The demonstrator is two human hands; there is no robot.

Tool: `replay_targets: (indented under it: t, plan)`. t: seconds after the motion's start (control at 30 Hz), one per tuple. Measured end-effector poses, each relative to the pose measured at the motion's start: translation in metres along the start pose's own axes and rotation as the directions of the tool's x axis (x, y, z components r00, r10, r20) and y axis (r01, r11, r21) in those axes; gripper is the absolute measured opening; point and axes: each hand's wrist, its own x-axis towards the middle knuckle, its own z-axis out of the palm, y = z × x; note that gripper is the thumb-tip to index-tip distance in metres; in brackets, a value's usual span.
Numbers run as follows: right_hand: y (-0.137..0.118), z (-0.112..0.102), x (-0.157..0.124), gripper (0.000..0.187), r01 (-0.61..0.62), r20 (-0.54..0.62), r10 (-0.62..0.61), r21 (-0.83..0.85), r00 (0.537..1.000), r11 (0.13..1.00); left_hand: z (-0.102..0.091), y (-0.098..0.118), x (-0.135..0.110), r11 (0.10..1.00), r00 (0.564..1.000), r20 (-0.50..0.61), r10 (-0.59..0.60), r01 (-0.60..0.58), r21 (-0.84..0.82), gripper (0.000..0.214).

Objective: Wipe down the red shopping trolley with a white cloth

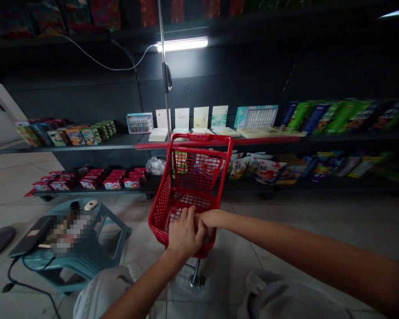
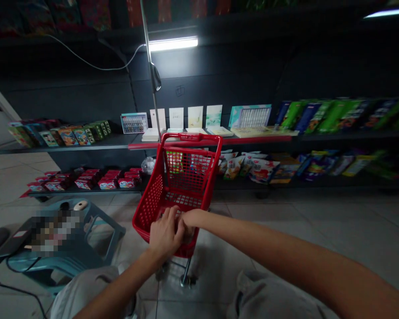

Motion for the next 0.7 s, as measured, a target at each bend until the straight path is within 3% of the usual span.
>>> replay_targets:
  t: [0.17,0.27,0.4,0.53,0.7]
  plan:
    - [0.003,-0.002,-0.011,0.013,-0.107,0.056,0.110,-0.062,0.992,0.992,0.002,-0.013,0.007,0.997,0.990,0.138,-0.020,0.009,0.080,0.043]
    - [0.005,-0.009,-0.015,0.021,-0.156,0.058,0.166,-0.146,0.984,0.977,0.002,-0.013,0.008,0.997,0.990,0.135,-0.038,0.029,0.073,0.043]
    - [0.008,-0.021,-0.015,0.018,-0.201,0.031,0.217,-0.269,0.976,0.942,0.005,-0.015,0.010,0.997,0.995,0.098,-0.030,0.022,0.080,0.041]
    - [0.021,-0.041,-0.020,0.020,-0.235,-0.023,0.239,-0.300,0.971,0.925,0.004,-0.021,0.011,0.994,0.986,0.129,0.105,-0.110,0.029,0.025]
    - [0.057,-0.073,-0.039,0.006,-0.398,-0.138,0.373,-0.273,0.917,0.876,0.001,-0.030,0.007,0.957,0.948,0.133,0.290,-0.289,-0.031,0.037]
